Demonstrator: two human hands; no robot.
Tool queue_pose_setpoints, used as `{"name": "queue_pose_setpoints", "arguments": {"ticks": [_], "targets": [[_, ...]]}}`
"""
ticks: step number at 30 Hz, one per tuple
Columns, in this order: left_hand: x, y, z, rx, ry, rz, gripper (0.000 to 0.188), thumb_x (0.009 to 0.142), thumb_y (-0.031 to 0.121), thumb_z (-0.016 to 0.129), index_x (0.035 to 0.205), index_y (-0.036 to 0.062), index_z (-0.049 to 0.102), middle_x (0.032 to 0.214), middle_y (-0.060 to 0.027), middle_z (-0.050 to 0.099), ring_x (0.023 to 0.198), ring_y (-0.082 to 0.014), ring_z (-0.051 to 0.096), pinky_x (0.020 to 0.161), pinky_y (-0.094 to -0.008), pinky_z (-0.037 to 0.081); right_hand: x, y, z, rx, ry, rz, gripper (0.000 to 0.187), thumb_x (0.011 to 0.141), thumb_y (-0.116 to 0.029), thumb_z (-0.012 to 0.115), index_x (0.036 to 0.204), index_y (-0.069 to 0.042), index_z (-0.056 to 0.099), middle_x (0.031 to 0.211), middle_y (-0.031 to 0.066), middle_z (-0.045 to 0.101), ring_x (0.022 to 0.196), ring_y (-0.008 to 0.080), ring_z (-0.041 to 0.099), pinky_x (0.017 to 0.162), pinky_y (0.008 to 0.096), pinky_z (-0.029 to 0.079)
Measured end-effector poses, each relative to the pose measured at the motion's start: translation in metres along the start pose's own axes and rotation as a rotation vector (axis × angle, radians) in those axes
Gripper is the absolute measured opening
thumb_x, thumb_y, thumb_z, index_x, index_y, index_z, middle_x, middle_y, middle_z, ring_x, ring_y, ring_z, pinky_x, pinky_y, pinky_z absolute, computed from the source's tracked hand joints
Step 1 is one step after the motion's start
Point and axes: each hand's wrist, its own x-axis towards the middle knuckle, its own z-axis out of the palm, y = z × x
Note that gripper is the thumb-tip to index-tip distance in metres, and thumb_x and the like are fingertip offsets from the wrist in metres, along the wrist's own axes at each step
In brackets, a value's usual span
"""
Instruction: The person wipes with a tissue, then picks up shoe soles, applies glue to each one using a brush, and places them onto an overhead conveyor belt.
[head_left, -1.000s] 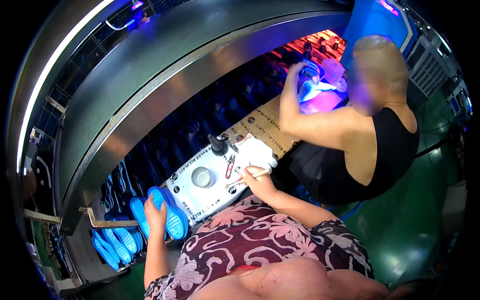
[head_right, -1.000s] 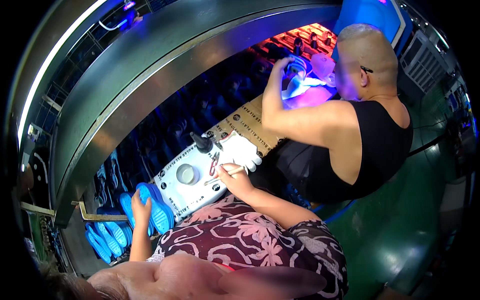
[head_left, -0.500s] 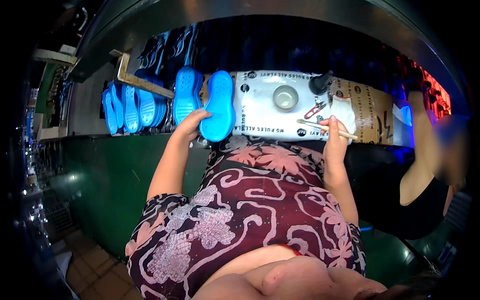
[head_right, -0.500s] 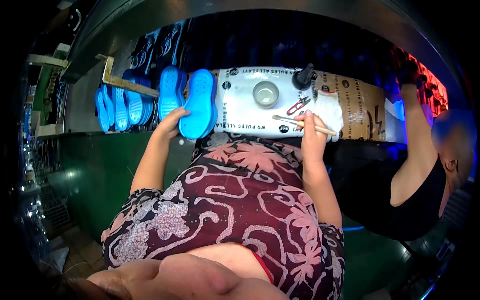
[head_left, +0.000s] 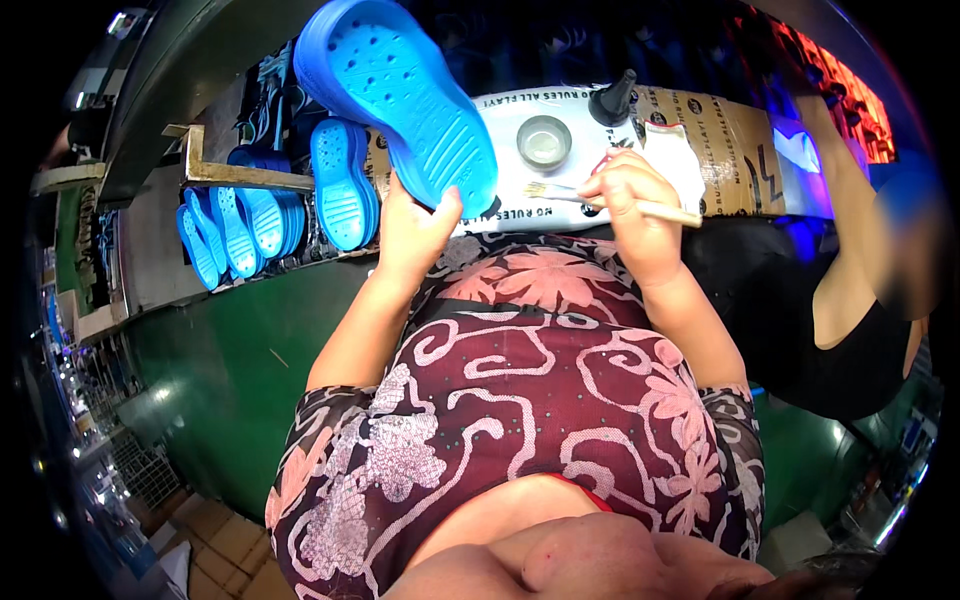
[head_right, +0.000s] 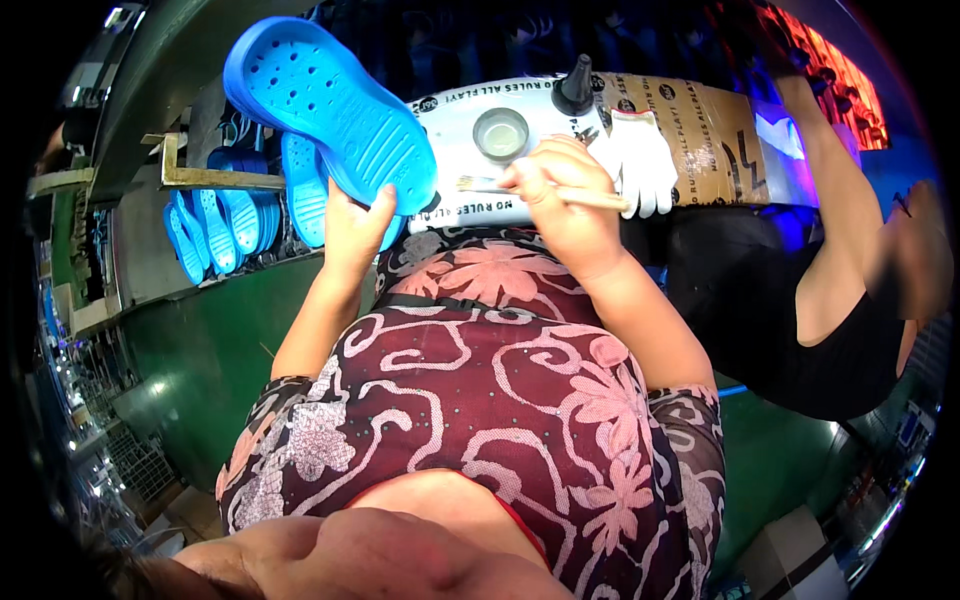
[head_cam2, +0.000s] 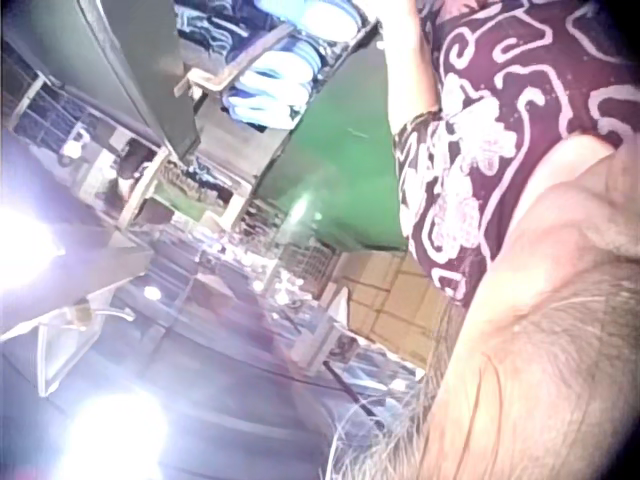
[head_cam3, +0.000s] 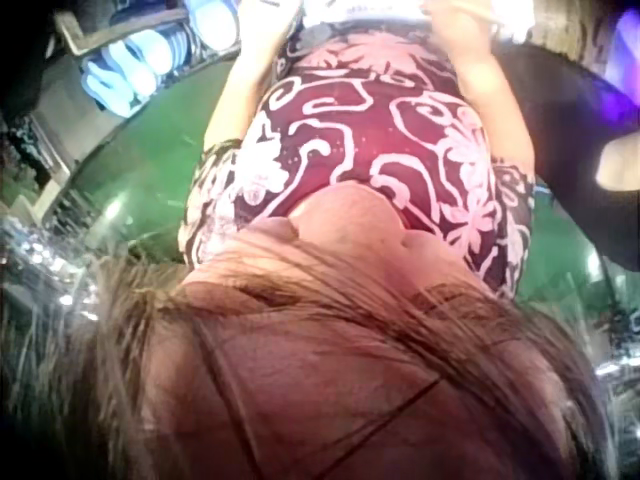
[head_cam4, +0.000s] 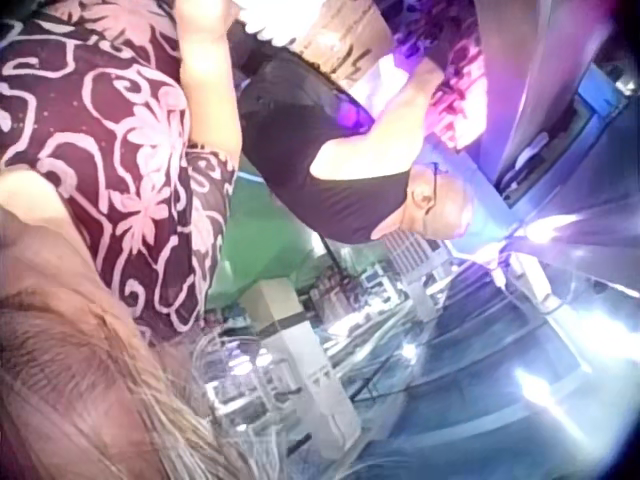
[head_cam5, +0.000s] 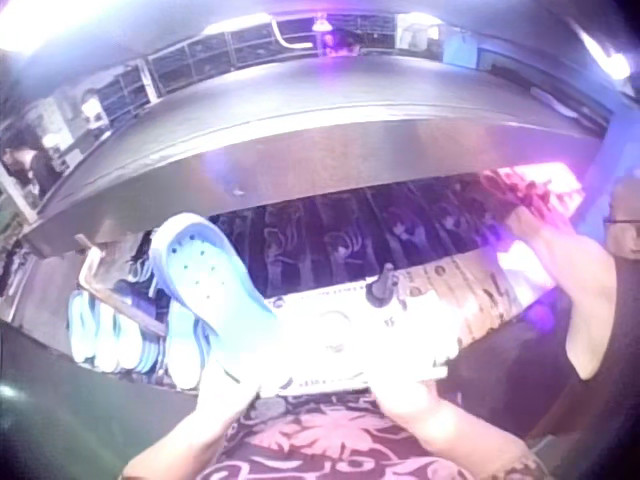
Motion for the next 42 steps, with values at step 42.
{"name": "queue_pose_setpoints", "arguments": {"ticks": [42], "targets": [[0.002, 0.0, 0.032, 0.011, 0.138, 0.582, 0.03, 0.068, -0.002, 0.063, 0.097, -0.0039, 0.058, 0.089, -0.0136, 0.062, 0.078, -0.0226, 0.061, 0.07, -0.0313, 0.049, -0.009, -0.003, 0.008, -0.216, -0.051, -0.308, 0.016, 0.079, -0.019, 0.064, 0.066, -0.009, 0.064, 0.06, 0.0006, 0.059, 0.059, 0.0181, 0.055, 0.082, 0.0372, 0.041]]}}
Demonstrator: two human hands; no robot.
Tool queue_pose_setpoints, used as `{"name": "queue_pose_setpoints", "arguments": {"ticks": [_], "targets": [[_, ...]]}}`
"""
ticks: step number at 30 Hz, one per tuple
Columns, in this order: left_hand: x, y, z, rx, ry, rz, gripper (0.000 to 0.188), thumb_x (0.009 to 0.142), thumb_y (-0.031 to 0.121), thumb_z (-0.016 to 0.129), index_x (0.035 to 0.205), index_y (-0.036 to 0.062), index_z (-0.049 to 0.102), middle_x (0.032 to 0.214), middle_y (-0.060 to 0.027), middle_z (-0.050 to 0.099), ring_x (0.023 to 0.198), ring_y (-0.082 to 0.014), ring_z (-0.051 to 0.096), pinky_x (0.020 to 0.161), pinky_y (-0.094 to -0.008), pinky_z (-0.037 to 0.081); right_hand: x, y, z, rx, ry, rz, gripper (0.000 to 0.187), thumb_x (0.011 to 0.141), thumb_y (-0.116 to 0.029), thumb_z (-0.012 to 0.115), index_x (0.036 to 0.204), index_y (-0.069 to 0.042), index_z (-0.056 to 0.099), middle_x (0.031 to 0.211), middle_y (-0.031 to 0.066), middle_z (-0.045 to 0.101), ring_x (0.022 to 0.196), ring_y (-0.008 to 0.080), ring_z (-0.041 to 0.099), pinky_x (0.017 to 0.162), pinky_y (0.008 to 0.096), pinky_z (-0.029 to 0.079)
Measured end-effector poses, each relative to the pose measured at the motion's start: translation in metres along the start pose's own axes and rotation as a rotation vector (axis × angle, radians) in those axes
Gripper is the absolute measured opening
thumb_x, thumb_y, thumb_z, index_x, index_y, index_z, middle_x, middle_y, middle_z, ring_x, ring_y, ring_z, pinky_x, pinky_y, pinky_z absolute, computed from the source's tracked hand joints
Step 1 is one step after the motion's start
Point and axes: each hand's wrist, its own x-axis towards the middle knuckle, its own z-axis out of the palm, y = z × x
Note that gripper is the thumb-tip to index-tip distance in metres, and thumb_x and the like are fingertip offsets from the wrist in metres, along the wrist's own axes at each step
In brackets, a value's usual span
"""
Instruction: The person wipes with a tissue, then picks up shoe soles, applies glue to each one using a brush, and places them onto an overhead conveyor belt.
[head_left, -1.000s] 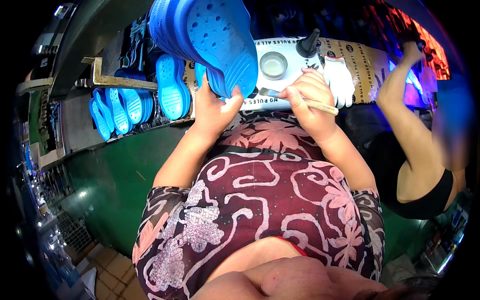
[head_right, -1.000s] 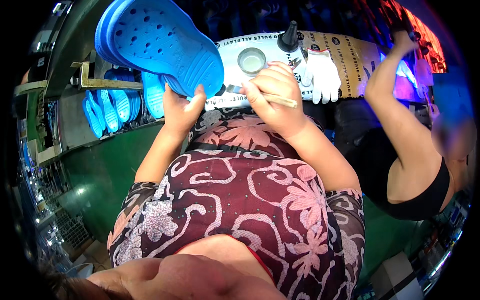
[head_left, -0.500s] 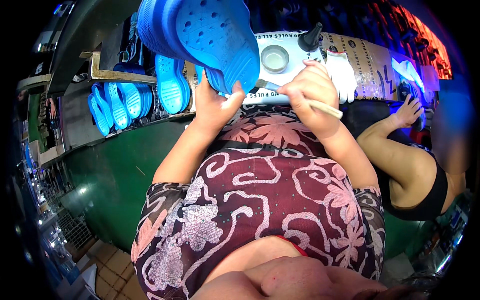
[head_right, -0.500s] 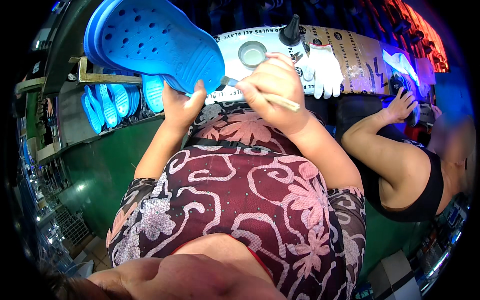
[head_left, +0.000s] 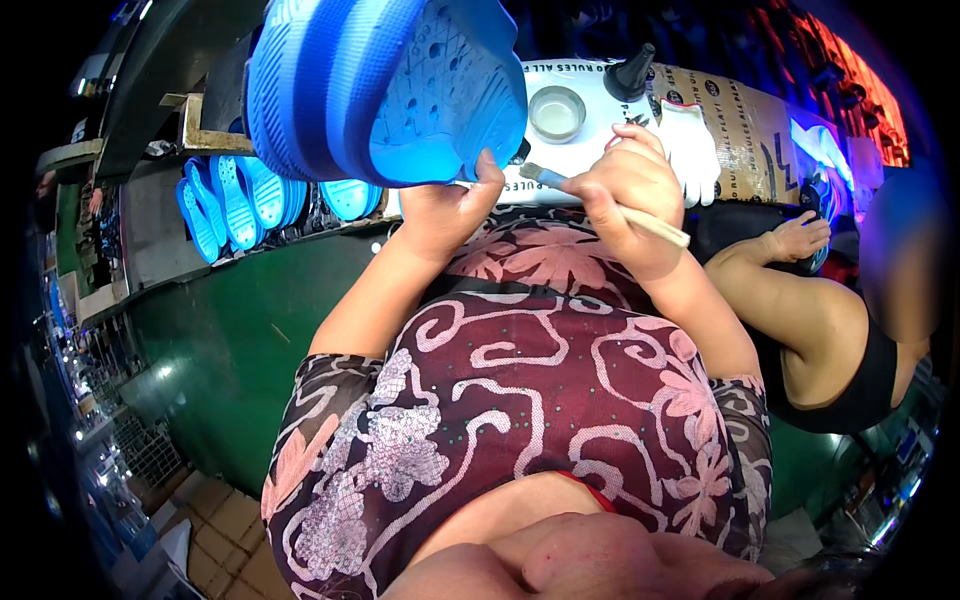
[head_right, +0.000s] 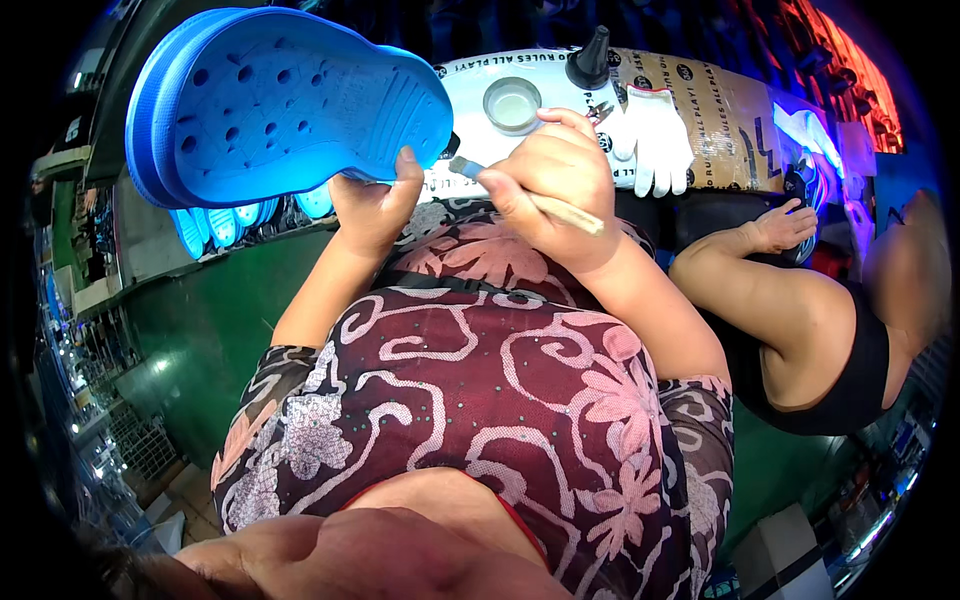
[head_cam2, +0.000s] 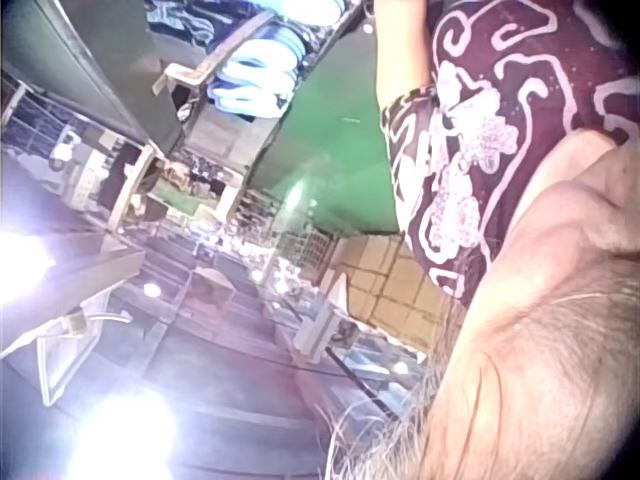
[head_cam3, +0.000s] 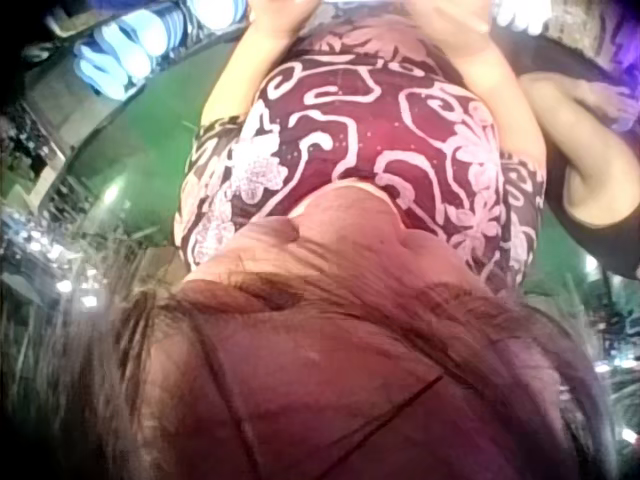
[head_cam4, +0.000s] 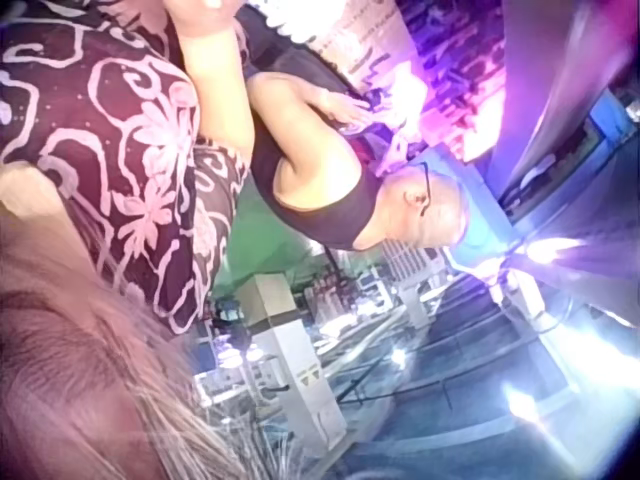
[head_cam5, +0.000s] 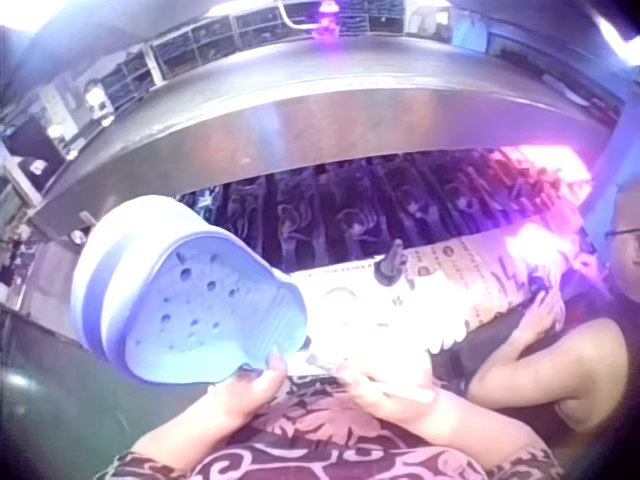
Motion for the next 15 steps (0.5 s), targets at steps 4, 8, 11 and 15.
{"name": "queue_pose_setpoints", "arguments": {"ticks": [4, 8, 11, 15], "targets": [[0.0, 0.0, -0.003, 0.069, -0.007, 0.042, 0.022, 0.068, -0.001, 0.064, 0.09, -0.003, 0.061, 0.087, -0.0136, 0.063, 0.077, -0.0241, 0.062, 0.068, -0.0318, 0.049, 0.003, 0.001, 0.002, 0.028, 0.031, 0.008, 0.017, 0.08, -0.02, 0.064, 0.066, -0.009, 0.065, 0.06, 0.0005, 0.059, 0.059, 0.0179, 0.055, 0.082, 0.0369, 0.04], [0.004, 0.002, -0.003, 0.115, -0.053, 0.004, 0.02, 0.068, 0.001, 0.065, 0.087, -0.0024, 0.062, 0.085, -0.0141, 0.063, 0.077, -0.0245, 0.063, 0.07, -0.0327, 0.049, 0.004, 0.003, 0.002, 0.013, -0.005, 0.019, 0.021, 0.083, -0.02, 0.061, 0.065, -0.009, 0.065, 0.061, 0.0008, 0.059, 0.058, 0.0181, 0.055, 0.081, 0.0371, 0.04], [0.011, 0.003, 0.0, 0.108, -0.039, 0.042, 0.018, 0.069, 0.002, 0.065, 0.087, -0.0024, 0.062, 0.086, -0.0142, 0.063, 0.078, -0.0246, 0.063, 0.072, -0.034, 0.049, 0.003, 0.007, -0.005, 0.06, 0.034, 0.077, 0.025, 0.086, -0.019, 0.057, 0.065, -0.008, 0.064, 0.061, 0.0014, 0.06, 0.058, 0.0184, 0.055, 0.082, 0.0372, 0.04], [0.011, -0.004, 0.001, 0.009, -0.025, 0.018, 0.023, 0.072, 0.002, 0.063, 0.094, -0.0026, 0.061, 0.093, -0.0135, 0.063, 0.084, -0.0237, 0.062, 0.077, -0.0347, 0.048, 0.0, 0.009, -0.016, 0.134, 0.146, 0.137, 0.028, 0.088, -0.016, 0.053, 0.066, -0.003, 0.064, 0.06, 0.0046, 0.06, 0.058, 0.0185, 0.054, 0.083, 0.0374, 0.039]]}}
